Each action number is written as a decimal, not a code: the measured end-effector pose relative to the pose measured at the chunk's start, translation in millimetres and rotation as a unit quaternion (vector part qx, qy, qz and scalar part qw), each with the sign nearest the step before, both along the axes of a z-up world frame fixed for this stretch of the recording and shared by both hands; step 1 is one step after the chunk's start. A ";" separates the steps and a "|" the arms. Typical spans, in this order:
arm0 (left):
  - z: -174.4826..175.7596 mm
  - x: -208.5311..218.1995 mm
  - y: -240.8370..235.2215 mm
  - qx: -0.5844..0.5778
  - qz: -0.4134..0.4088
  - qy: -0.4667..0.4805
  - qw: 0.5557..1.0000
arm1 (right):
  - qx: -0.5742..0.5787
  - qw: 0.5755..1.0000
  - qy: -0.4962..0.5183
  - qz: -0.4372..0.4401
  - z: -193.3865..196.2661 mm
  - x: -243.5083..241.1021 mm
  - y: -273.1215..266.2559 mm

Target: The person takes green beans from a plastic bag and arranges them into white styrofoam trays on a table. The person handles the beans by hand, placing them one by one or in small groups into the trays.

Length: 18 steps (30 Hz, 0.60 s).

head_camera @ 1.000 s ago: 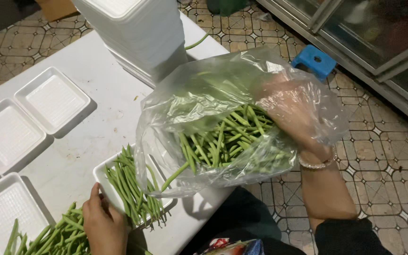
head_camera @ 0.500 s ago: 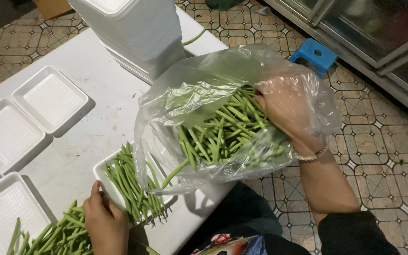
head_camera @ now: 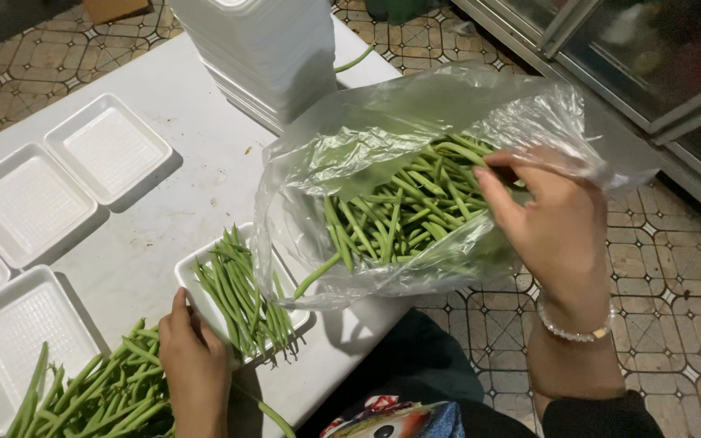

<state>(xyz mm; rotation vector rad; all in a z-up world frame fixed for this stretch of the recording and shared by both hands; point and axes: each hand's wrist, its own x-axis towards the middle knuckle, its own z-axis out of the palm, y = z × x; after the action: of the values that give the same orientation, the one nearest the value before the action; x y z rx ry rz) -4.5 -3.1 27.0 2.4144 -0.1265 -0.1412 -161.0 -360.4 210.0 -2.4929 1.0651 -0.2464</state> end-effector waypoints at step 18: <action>19.9 -4.6 -2.9 -0.031 -0.005 0.050 0.998 | 0.345 0.828 -0.428 0.108 9.6 -18.7 27.3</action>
<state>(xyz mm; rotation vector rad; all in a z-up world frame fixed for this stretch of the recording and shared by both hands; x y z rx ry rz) -9.1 -6.1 46.9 2.3404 -0.0947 -0.2579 -179.7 -333.2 219.7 -1.5266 0.3664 -0.6845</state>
